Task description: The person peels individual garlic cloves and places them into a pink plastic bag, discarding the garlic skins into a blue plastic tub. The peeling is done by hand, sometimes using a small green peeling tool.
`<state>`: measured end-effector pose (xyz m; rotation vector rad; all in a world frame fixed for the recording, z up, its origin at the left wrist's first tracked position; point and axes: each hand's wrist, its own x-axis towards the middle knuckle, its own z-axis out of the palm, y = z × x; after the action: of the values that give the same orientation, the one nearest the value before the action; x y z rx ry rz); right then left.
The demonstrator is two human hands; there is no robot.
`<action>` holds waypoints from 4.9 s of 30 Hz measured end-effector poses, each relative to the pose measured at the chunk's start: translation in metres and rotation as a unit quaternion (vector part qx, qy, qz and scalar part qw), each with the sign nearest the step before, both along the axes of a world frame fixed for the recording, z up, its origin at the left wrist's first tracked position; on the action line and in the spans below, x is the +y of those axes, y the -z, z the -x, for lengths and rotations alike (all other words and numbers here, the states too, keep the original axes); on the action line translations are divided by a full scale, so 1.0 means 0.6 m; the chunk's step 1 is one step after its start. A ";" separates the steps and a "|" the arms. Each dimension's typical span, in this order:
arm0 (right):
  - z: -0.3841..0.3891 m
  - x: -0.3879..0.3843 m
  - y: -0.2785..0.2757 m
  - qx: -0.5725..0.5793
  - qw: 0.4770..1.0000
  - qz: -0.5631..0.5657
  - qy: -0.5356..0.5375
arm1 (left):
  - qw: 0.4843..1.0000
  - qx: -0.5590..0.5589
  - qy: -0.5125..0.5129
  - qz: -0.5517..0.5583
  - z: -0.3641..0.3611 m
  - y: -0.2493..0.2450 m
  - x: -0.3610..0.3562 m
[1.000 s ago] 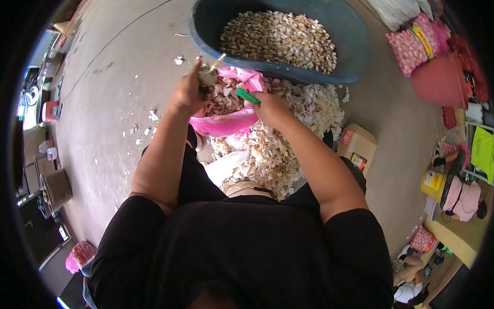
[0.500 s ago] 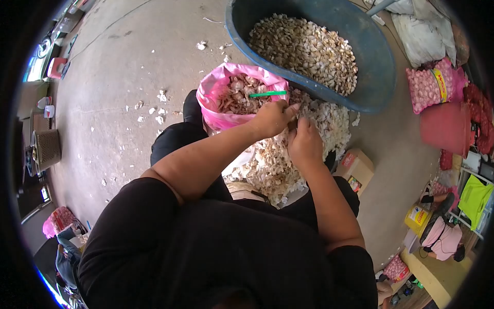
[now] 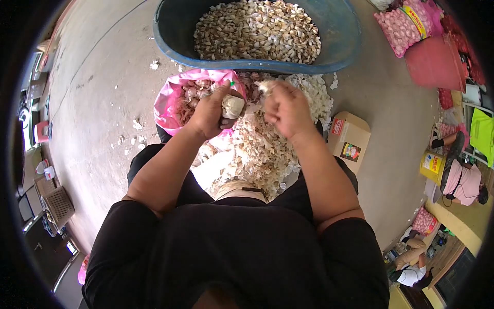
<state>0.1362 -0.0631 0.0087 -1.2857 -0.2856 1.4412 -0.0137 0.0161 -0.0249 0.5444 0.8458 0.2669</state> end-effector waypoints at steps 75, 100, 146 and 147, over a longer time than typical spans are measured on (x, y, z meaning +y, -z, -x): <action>-0.021 -0.020 0.051 -0.537 0.824 -0.018 -0.177 | 0.990 -0.030 -0.001 -0.138 -0.030 0.035 -0.012; -0.059 -0.017 0.060 -0.525 0.777 0.039 -0.345 | 0.997 -0.063 -0.006 -0.048 -0.026 0.004 -0.002; -0.022 -0.026 0.030 0.063 0.992 -0.106 0.018 | 0.987 -0.152 0.051 -0.003 -0.013 0.011 0.001; -0.025 -0.025 0.034 0.067 0.991 -0.112 0.022 | 0.987 -0.110 0.106 -0.051 -0.013 0.005 0.002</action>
<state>0.1515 -0.0782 -0.0120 -1.0041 -0.3183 1.4077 -0.0058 0.0175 -0.0279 0.6814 0.5583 0.1716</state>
